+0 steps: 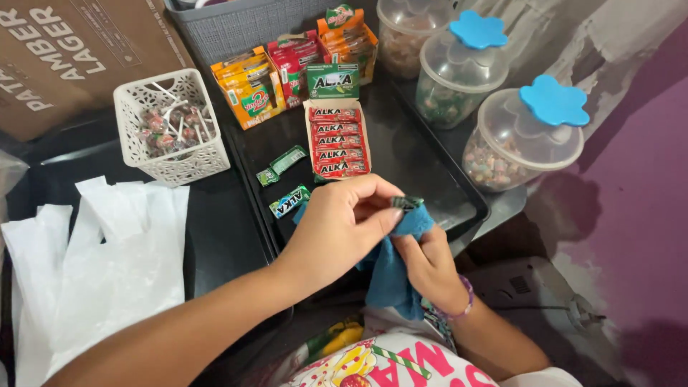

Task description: Wiping a display tray and organizing small retail packets into boxes

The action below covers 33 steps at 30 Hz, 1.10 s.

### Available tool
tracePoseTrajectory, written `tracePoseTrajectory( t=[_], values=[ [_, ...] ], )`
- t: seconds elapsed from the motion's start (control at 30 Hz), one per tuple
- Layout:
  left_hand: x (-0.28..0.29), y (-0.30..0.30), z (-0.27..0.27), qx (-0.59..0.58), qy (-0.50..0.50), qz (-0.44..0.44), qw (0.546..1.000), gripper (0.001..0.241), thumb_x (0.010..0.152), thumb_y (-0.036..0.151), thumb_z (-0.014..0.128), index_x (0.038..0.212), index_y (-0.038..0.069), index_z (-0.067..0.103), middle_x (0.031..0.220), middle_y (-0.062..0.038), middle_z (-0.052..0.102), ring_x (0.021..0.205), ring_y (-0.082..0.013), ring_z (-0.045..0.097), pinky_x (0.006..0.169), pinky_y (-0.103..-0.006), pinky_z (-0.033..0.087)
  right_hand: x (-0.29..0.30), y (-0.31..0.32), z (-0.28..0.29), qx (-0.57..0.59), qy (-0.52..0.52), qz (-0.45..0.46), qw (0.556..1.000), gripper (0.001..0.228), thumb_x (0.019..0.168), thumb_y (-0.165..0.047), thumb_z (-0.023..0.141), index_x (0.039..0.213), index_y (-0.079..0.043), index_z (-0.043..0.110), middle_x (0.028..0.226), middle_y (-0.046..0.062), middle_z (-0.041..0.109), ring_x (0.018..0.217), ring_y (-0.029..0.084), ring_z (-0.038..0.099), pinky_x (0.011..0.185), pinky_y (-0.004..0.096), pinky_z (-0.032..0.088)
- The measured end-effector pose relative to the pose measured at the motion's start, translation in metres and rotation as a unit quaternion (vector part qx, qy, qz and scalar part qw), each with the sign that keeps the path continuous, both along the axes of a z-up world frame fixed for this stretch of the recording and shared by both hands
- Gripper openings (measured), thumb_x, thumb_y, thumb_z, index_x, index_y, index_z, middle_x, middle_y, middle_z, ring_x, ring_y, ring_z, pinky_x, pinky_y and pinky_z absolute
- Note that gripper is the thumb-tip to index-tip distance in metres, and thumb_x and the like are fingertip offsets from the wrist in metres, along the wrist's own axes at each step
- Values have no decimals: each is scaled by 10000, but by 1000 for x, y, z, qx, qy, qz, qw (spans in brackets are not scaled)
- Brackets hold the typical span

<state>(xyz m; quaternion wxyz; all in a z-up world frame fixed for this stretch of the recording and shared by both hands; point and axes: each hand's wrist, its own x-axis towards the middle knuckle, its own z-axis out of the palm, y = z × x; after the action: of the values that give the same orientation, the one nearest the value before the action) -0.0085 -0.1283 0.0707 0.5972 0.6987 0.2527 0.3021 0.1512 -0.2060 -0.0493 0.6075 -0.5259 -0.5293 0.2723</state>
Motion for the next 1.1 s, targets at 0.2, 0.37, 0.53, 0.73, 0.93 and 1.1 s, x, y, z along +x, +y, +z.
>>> tracePoseTrajectory(
  t=[0.2,0.37,0.53,0.73,0.93,1.1],
  values=[
    [-13,2,13,382,100,-24,918,120,760,214,655,701,121,606,701,-26,569,701,-228,544,622,-370,414,-15,-8,27,52,-84,67,993,411,888,-402,555,603,-140,419,575,-89,360,544,40,297,466,242,256],
    [-21,12,19,362,141,-22,921,100,786,236,649,740,151,675,678,11,665,662,-192,638,582,-347,444,-16,-10,31,10,-105,41,994,231,871,-244,580,700,-108,505,604,-50,450,521,48,381,462,242,307],
    [-29,23,11,320,103,-75,939,209,836,124,566,1039,101,609,1030,-31,695,918,-222,682,791,-316,481,-12,-10,27,-52,-57,-19,997,312,849,-173,619,566,-127,497,534,-101,367,517,23,308,425,242,278],
    [-26,34,7,658,127,-85,738,333,711,273,792,982,138,655,816,2,582,816,-226,567,1035,-522,351,-13,-7,28,-81,-27,-45,995,402,906,-166,556,552,-154,367,539,-102,340,510,24,295,411,230,252],
    [-2,97,8,765,259,6,590,188,771,476,658,762,289,672,766,35,652,776,-214,586,1014,-496,388,-16,-7,33,-72,69,-99,990,390,906,-185,557,545,-148,417,519,-94,404,492,5,348,412,205,301],
    [41,170,-44,564,401,69,719,276,718,389,786,804,133,730,829,-55,674,858,-275,602,861,-470,446,-14,-10,30,-75,88,-62,991,272,881,-169,573,643,-53,637,594,-6,633,523,52,557,471,202,447]
  ],
)
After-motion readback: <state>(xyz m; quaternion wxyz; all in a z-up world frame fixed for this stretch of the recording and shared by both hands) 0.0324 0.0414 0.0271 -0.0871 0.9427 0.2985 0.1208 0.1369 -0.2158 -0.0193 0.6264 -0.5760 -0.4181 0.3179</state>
